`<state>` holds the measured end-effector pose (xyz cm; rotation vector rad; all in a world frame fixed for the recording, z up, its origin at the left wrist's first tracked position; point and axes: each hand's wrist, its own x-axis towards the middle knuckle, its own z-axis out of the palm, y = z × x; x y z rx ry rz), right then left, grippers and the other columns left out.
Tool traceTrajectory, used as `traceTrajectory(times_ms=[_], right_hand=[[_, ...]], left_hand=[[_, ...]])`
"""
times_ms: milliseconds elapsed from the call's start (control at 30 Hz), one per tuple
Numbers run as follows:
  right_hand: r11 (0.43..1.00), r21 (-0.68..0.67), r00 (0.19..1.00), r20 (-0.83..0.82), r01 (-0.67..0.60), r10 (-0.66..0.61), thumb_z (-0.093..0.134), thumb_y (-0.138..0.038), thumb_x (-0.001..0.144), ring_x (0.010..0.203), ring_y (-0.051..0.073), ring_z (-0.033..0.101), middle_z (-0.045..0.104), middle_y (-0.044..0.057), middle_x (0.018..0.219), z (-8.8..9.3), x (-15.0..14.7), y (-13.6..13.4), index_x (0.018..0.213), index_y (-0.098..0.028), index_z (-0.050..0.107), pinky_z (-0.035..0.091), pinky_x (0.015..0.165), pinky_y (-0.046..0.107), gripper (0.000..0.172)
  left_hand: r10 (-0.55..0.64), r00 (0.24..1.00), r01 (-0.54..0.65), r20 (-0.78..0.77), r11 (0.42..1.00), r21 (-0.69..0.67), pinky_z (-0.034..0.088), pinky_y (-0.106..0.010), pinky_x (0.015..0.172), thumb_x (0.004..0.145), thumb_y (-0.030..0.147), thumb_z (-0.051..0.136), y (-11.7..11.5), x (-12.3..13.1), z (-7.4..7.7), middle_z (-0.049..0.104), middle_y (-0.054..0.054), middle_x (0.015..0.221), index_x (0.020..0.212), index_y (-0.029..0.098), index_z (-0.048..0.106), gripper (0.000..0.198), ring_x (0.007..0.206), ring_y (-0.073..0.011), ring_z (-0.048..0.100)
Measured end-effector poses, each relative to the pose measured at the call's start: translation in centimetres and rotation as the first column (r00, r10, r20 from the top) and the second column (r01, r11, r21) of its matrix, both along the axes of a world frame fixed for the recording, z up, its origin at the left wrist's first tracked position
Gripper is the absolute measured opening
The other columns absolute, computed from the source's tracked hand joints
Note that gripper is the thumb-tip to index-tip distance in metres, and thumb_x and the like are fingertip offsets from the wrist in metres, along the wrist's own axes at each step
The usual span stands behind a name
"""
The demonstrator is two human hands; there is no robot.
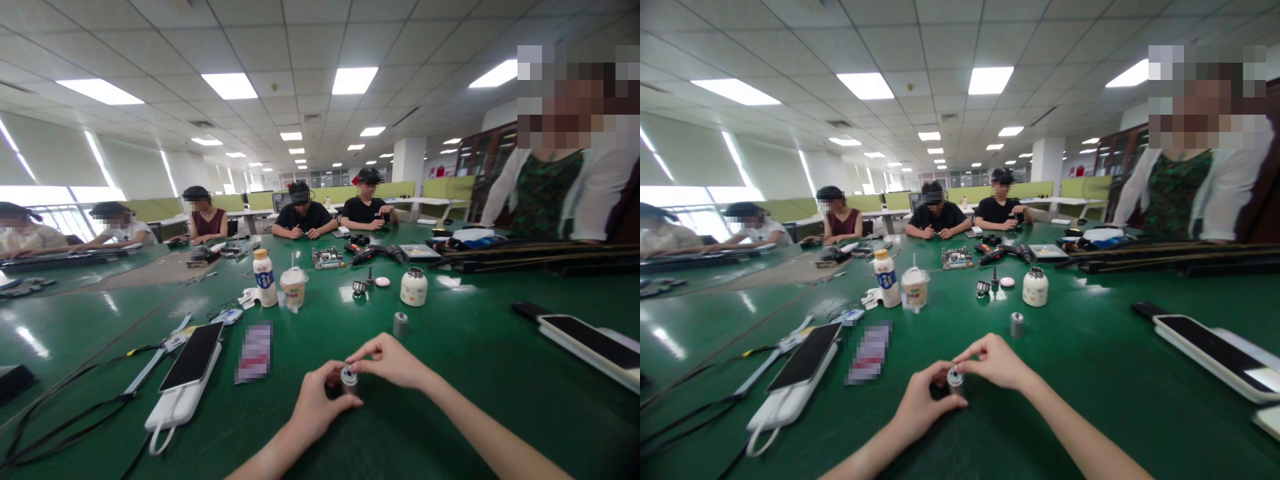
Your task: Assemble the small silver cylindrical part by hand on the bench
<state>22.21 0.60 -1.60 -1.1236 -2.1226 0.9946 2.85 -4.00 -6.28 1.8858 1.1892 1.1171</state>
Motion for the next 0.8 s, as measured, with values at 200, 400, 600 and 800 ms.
traceTrajectory(times_ms=[200, 400, 600, 800], right_hand=[[0.999, 0.008, 0.999, 0.021, 0.034, -0.034, 0.069, -0.046, 0.075, 0.045, 0.008, 0.017, 0.037, -0.006, 0.043, -0.1, -0.8, -1.0, 0.092, -0.021, 0.079, 0.011, 0.045, 0.025, 0.031], [0.986, 0.146, 0.987, 0.13, 0.078, -0.097, 0.067, -0.049, 0.076, 0.044, 0.009, 0.025, 0.04, -0.005, 0.044, 0.2, -0.9, -1.5, 0.082, -0.024, 0.079, 0.014, 0.045, 0.025, 0.028], [0.972, 0.182, 0.979, 0.115, 0.148, -0.17, 0.055, -0.06, 0.082, 0.045, 0.01, 0.024, 0.033, -0.005, 0.043, 1.1, -0.4, -1.1, 0.073, -0.019, 0.077, 0.015, 0.046, 0.026, 0.047], [0.998, 0.063, 0.995, 0.102, -0.013, 0.006, 0.065, -0.047, 0.079, 0.045, 0.009, 0.019, 0.029, -0.008, 0.045, 0.2, -0.7, -1.3, 0.092, -0.024, 0.078, 0.012, 0.046, 0.025, 0.029]], left_hand=[[-0.01, 1.0, 0.01, 0.01, 1.0, -0.001, 0.048, -0.025, 0.069, 0.059, 0.03, 0.085, 0.1, 0.0, 0.0, 0.072, 0.0, 0.082, 0.101, 0.02, 0.07, 0.045, 0.074, -0.018, 0.063], [-0.012, 1.0, 0.012, -0.001, 1.0, -0.01, 0.048, -0.024, 0.068, 0.06, 0.032, 0.084, -0.1, 0.1, 0.1, 0.072, 0.0, 0.081, 0.098, 0.019, 0.07, 0.043, 0.074, -0.018, 0.064], [-0.001, 1.0, 0.001, -0.015, 1.0, 0.0, 0.047, -0.024, 0.068, 0.06, 0.031, 0.083, -0.1, 0.0, 0.0, 0.072, 0.0, 0.083, 0.097, 0.02, 0.07, 0.041, 0.075, -0.018, 0.062], [-0.006, 1.0, 0.006, -0.024, 1.0, -0.004, 0.046, -0.023, 0.066, 0.06, 0.031, 0.083, 0.0, 0.0, 0.1, 0.07, 0.001, 0.079, 0.096, 0.019, 0.07, 0.04, 0.073, -0.0171, 0.061]])
